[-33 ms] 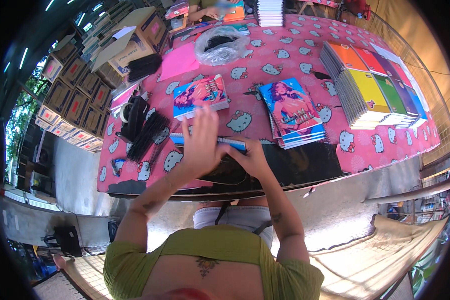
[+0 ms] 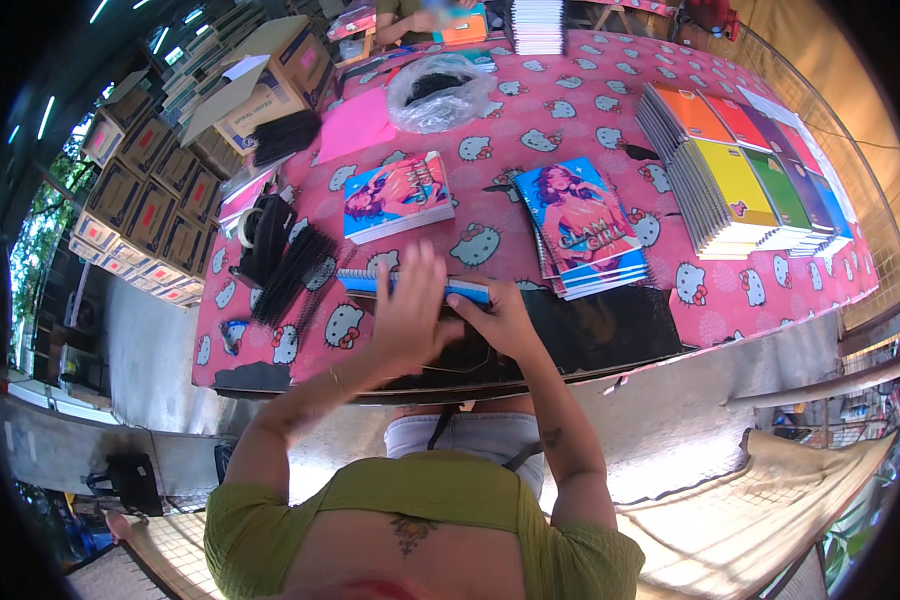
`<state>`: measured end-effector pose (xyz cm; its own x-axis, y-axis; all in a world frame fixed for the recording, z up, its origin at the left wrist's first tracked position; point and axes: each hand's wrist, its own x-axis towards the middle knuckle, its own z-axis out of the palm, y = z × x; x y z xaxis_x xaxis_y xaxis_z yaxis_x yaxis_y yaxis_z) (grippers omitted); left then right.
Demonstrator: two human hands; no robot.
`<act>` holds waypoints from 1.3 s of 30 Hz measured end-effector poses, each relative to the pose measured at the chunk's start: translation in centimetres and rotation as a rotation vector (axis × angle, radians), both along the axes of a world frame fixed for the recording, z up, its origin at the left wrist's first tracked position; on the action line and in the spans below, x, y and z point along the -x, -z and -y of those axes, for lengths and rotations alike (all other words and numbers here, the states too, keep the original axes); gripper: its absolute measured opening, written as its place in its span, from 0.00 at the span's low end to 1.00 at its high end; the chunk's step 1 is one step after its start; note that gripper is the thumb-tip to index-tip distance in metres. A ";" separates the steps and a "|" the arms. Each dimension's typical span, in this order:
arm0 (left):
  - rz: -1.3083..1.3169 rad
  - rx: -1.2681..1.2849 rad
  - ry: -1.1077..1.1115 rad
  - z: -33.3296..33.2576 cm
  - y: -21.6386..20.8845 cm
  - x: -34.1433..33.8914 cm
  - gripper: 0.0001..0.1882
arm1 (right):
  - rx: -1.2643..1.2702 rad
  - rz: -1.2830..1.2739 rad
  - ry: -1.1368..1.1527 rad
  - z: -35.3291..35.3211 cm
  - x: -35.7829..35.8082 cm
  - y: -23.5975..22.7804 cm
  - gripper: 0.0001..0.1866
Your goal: The person applies black binding strips to the spines of blue notebooks by hand, pressing the adhesive strips along the edges and smoothing them down one by one.
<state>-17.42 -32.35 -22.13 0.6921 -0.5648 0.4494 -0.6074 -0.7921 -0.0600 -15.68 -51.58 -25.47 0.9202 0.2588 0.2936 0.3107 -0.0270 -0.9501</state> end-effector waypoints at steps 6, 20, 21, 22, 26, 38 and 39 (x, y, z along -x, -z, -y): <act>0.109 0.018 -0.035 1.1 -0.4 -1.3 0.46 | 0.017 -0.022 -0.060 -0.2 0.1 -0.4 0.14; -0.077 0.328 0.087 0.8 -3.6 -0.6 0.29 | 0.191 0.061 0.002 0.5 -0.2 -1.1 0.18; -0.047 0.387 0.120 1.0 -4.5 -0.9 0.21 | 0.107 0.069 -0.014 0.9 -0.1 -1.7 0.17; -0.057 0.376 0.137 0.8 -4.2 -1.2 0.19 | 0.022 0.077 -0.030 1.5 0.1 -2.4 0.16; -0.078 0.380 0.191 0.6 -3.3 -1.7 0.12 | 0.022 0.010 -0.097 4.2 -0.9 -4.5 0.13; -0.142 0.308 0.124 -2.2 -8.0 -0.4 0.10 | 0.373 0.400 0.411 0.3 1.5 -6.6 0.16; -0.159 0.350 0.129 -2.8 -9.6 -0.4 0.10 | 0.308 0.540 0.494 -0.3 3.0 -8.6 0.20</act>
